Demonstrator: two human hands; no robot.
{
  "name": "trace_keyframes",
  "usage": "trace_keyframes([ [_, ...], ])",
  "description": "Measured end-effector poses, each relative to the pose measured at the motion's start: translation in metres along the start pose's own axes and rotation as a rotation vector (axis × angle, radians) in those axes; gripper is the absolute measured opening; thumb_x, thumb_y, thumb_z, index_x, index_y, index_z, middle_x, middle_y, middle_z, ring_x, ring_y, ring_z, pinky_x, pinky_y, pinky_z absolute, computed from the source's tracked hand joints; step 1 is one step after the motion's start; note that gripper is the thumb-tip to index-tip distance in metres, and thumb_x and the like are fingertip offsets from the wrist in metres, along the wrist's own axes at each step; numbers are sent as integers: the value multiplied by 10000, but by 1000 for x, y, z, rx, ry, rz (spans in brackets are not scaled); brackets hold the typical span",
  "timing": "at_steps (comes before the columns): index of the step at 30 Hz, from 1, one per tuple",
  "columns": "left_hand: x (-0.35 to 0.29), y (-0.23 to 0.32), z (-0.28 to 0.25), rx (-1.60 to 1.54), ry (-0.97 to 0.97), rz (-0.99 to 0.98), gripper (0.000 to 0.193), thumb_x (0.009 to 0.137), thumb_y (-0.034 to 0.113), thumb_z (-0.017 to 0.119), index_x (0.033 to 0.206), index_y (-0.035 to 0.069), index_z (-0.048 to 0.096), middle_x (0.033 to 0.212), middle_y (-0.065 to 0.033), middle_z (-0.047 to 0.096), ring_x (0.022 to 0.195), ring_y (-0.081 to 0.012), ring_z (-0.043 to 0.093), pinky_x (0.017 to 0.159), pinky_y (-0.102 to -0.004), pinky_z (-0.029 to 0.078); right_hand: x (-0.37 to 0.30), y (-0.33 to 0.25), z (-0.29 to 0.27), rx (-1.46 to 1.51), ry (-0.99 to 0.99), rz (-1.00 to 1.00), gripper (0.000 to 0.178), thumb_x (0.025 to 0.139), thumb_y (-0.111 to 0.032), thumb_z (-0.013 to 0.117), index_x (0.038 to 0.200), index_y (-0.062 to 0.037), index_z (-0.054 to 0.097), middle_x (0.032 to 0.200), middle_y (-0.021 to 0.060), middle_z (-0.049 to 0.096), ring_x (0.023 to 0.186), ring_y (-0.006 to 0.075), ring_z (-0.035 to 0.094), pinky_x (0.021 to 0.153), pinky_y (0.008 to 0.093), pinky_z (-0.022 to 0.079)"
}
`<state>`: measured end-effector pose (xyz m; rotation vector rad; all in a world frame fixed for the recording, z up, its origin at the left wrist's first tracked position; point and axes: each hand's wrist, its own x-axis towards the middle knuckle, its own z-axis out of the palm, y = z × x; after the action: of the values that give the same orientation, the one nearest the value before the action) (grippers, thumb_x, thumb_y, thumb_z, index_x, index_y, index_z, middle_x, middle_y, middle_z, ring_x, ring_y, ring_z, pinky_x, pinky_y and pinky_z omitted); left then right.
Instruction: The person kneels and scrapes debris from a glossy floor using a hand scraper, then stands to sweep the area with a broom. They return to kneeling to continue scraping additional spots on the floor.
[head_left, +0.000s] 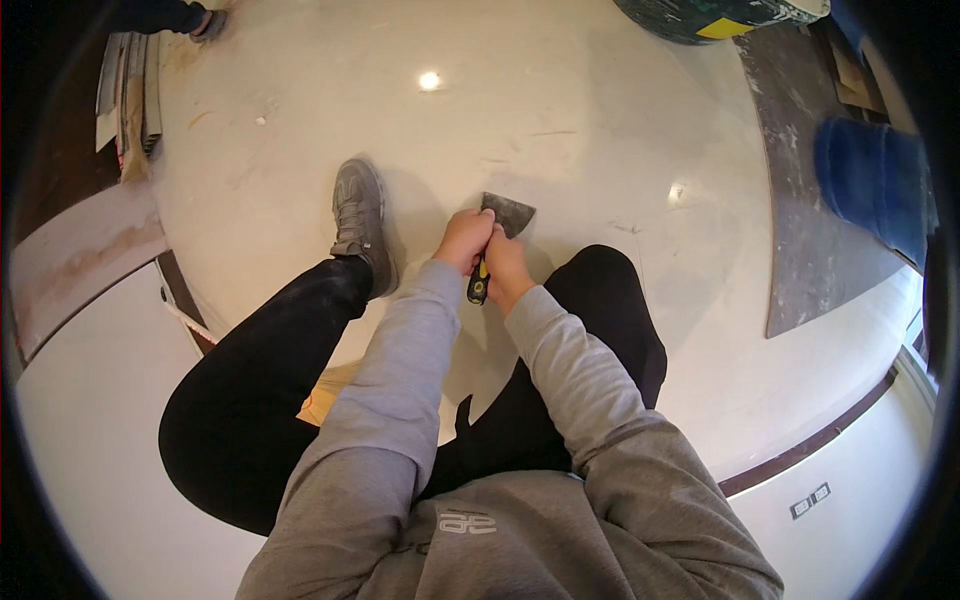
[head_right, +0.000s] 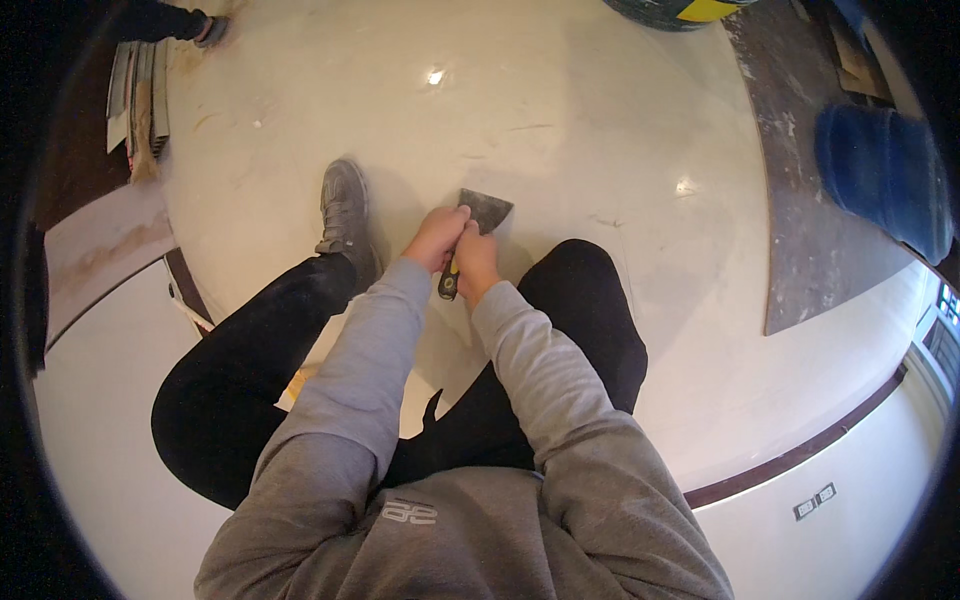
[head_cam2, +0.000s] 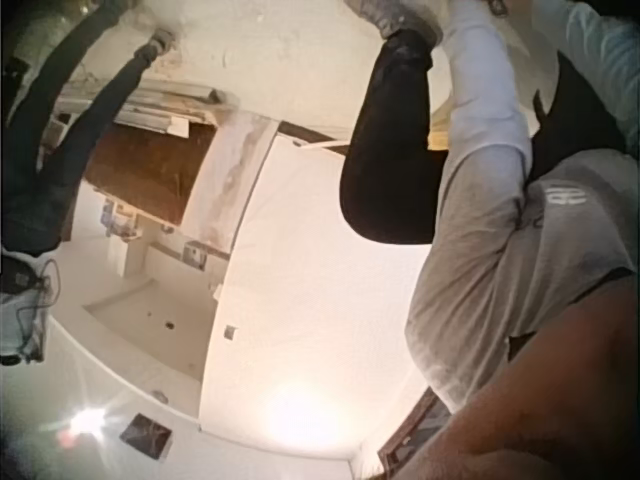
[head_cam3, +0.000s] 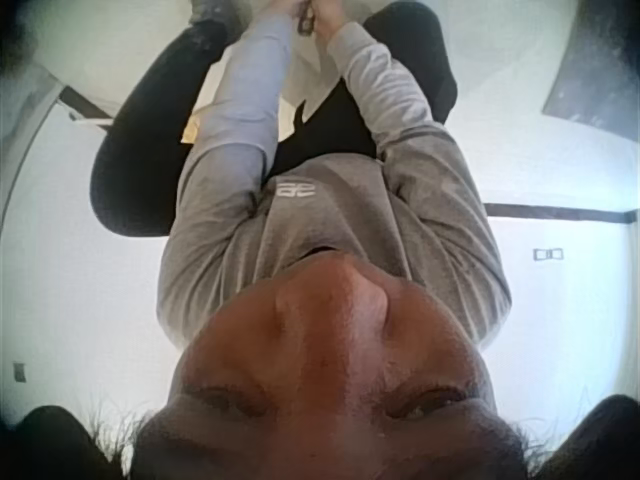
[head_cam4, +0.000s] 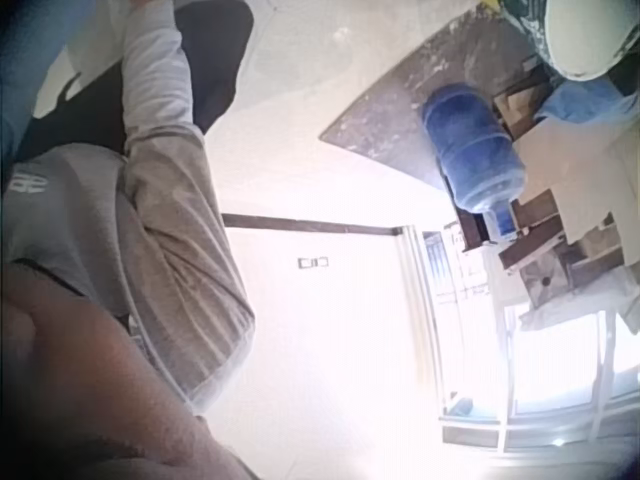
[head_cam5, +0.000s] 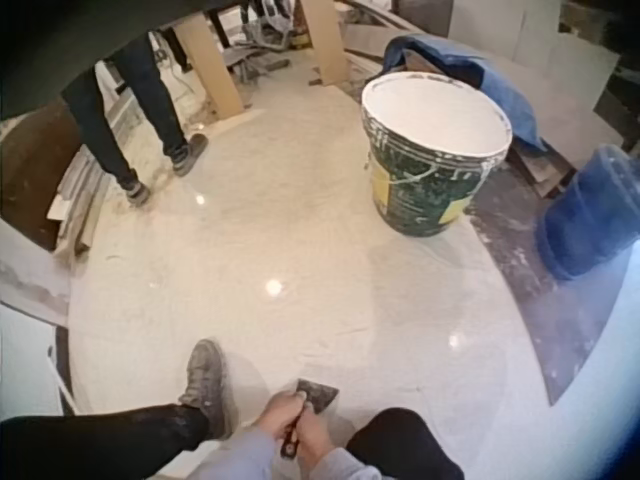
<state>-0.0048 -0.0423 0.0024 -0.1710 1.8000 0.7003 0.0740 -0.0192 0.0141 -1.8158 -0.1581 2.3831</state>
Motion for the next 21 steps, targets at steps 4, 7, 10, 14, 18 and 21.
trace_keyframes([
  [4,8,20,10,-18,27,-36,350,916,328,493,730,52,601,588,-98,559,376,-220,456,373,-388,357,12,-30,2,-186,11,-68,366,995,-301,447,916,50,511,721,112,557,530,218,532,468,400,447],
  [7,14,24,10,43,50,-35,331,946,339,505,747,84,579,604,-40,523,460,-165,442,425,-372,330,5,-30,5,-165,-51,-73,357,984,-274,467,994,83,484,782,132,581,559,223,552,474,424,454],
  [10,11,11,14,114,75,-66,324,927,388,527,787,112,618,604,-41,527,458,-165,463,427,-382,334,6,-22,-5,-176,38,32,360,987,-269,467,1063,83,438,767,132,569,553,215,553,450,407,455],
  [14,-4,58,8,54,49,-98,374,946,417,481,788,103,610,586,-34,520,430,-162,430,405,-390,299,15,-38,15,-102,-29,-54,334,985,-255,475,1063,65,425,748,134,560,531,216,546,420,393,431],
  [18,5,25,5,113,53,-51,378,927,421,507,738,107,598,552,-26,495,404,-178,435,376,-371,315,9,-24,9,-68,-28,-4,310,987,-260,473,1040,42,430,749,131,560,539,222,545,428,399,427],
  [21,1,44,6,46,10,-23,384,929,407,503,719,100,597,559,-39,506,394,-177,430,369,-354,317,11,-30,4,-139,-19,-5,309,989,-266,465,1038,36,421,739,125,551,519,222,535,413,397,411],
])
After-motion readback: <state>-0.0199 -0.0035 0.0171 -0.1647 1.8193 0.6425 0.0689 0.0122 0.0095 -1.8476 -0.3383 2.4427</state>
